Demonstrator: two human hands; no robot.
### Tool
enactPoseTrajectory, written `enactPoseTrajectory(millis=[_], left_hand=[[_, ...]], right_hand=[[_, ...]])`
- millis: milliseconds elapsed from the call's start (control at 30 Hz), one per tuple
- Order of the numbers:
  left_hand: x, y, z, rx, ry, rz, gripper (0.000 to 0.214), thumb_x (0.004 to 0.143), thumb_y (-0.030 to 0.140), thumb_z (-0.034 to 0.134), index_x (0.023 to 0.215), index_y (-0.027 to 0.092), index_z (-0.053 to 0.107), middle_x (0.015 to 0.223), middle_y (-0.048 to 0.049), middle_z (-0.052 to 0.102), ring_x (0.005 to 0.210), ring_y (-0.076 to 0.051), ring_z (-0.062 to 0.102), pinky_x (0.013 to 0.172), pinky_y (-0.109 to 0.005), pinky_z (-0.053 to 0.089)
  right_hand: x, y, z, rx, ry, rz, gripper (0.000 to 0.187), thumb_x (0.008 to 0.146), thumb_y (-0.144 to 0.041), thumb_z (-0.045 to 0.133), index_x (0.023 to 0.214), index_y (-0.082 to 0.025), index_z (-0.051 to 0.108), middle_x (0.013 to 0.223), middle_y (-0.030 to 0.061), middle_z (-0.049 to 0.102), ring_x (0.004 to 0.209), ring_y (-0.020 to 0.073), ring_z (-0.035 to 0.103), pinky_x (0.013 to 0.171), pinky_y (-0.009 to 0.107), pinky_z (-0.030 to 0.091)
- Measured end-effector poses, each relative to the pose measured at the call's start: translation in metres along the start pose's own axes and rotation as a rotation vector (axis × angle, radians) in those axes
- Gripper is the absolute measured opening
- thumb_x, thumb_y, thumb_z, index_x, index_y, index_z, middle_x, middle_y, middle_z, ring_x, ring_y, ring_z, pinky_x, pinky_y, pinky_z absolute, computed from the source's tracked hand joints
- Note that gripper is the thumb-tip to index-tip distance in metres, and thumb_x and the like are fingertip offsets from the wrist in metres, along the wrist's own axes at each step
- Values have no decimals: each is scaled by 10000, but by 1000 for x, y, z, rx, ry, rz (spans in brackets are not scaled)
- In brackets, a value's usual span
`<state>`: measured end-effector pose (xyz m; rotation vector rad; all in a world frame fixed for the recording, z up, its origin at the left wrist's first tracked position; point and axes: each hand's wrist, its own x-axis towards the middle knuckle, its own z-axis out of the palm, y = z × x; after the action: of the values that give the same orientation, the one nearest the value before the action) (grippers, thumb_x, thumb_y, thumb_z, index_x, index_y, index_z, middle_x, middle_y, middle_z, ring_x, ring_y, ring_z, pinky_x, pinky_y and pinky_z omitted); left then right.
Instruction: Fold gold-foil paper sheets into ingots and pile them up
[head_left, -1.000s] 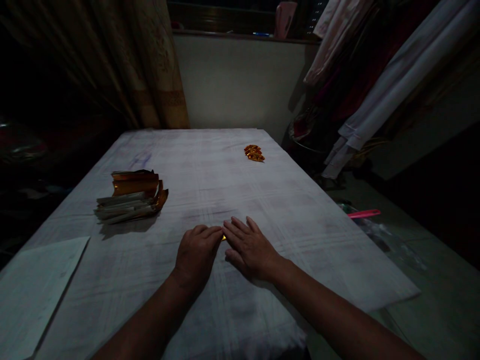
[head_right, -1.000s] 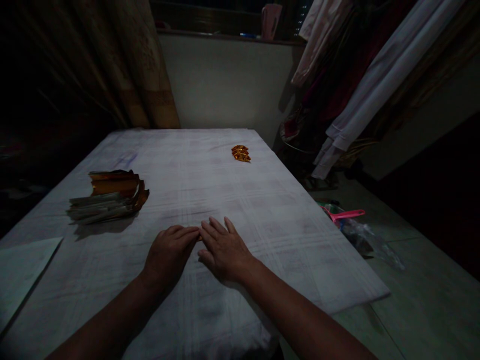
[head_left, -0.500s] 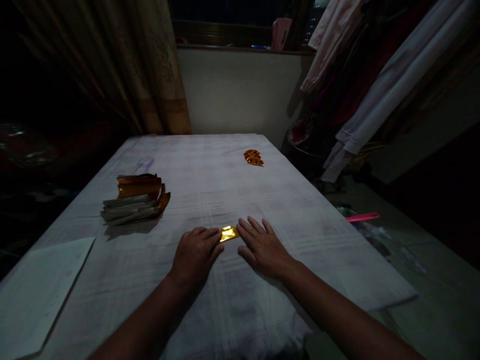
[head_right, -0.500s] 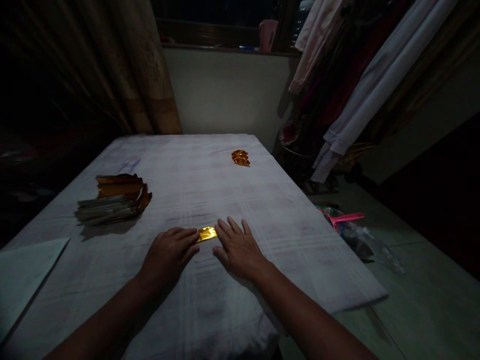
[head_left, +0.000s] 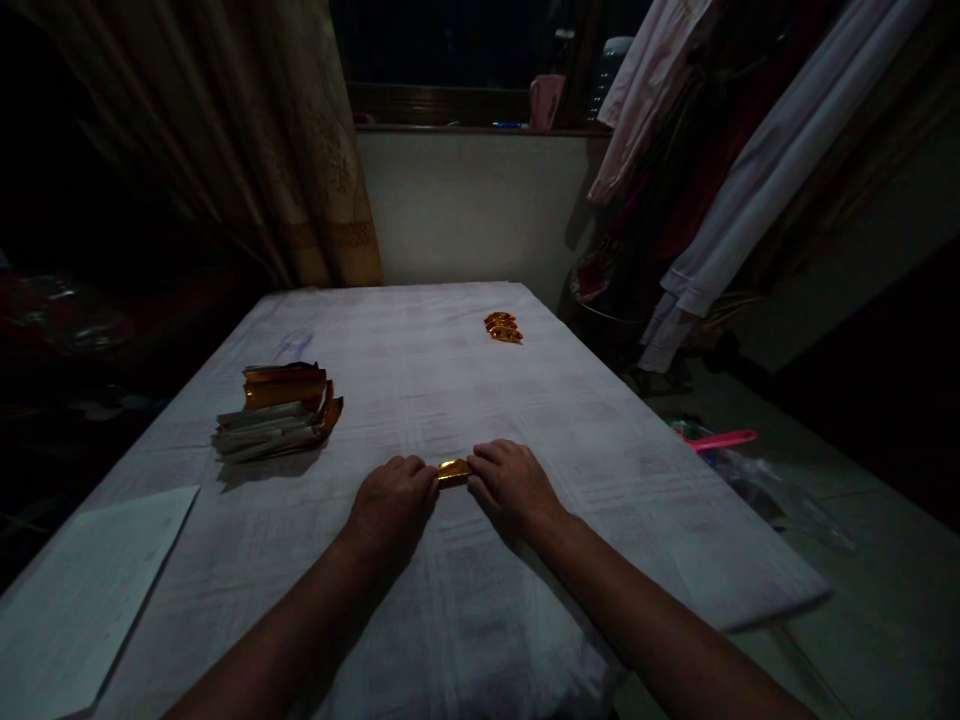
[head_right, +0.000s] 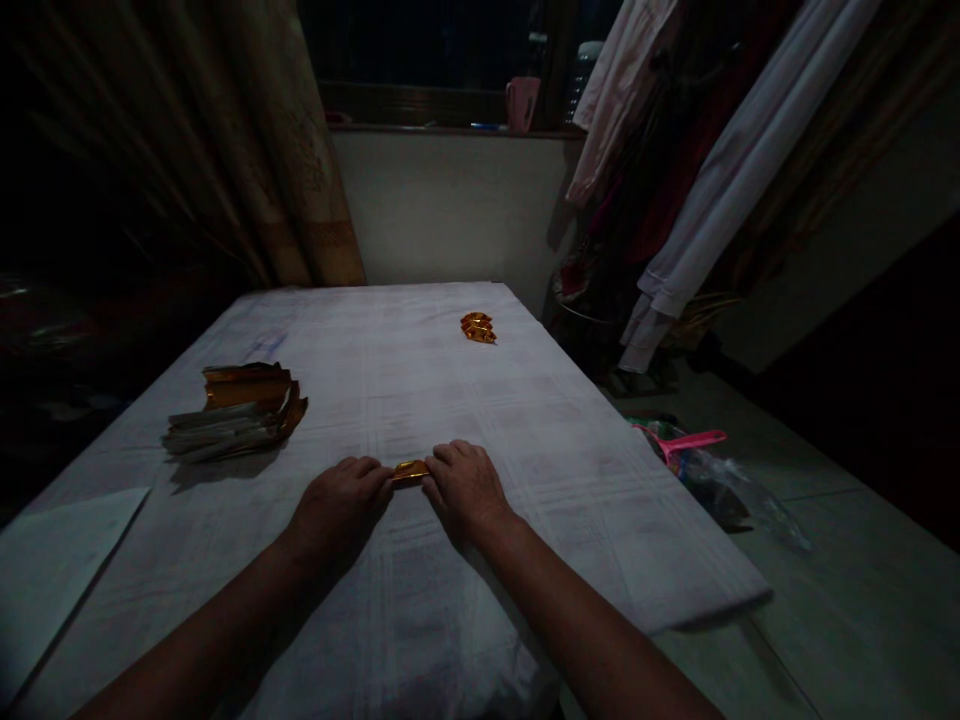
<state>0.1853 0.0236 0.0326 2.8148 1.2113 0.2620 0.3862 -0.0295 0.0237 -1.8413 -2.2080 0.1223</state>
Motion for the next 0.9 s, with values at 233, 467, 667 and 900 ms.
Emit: enactPoseTrajectory(millis=[233,467,667,900], left_hand=[[20,-21,-4,-547,-27,-283,341,917,388,486,773,210,739,734,-49,690,731,-211,625,664,-295,414],[45,-39,11,-855,46,-464,596,785,703,496,715,158,725,597,-53,656,510,-175,571,484,-262,404],[42,-37,15,-983,177,-530,590,737,724,594,761,158,761,683,-72,711,650,-210,647,612,-298,502],[38,-36,19,-1069,193,-568,432,717,587,683,844,197,819,830,-82,790,794,-267,733,766,-373,585]], right_hand=[[29,5,-10,347,-56,221,241,940,-320,583,863,-261,804,747,29,735,741,182,647,652,261,419],[63,17,16,713,-34,385,333,901,-353,541,848,-169,814,619,14,692,593,152,632,509,212,397],[64,19,24,795,38,394,388,873,-426,541,775,-154,800,614,6,662,636,167,639,555,226,421],[62,22,29,956,74,385,312,836,-414,600,805,-186,811,712,30,748,710,210,699,645,280,508]])
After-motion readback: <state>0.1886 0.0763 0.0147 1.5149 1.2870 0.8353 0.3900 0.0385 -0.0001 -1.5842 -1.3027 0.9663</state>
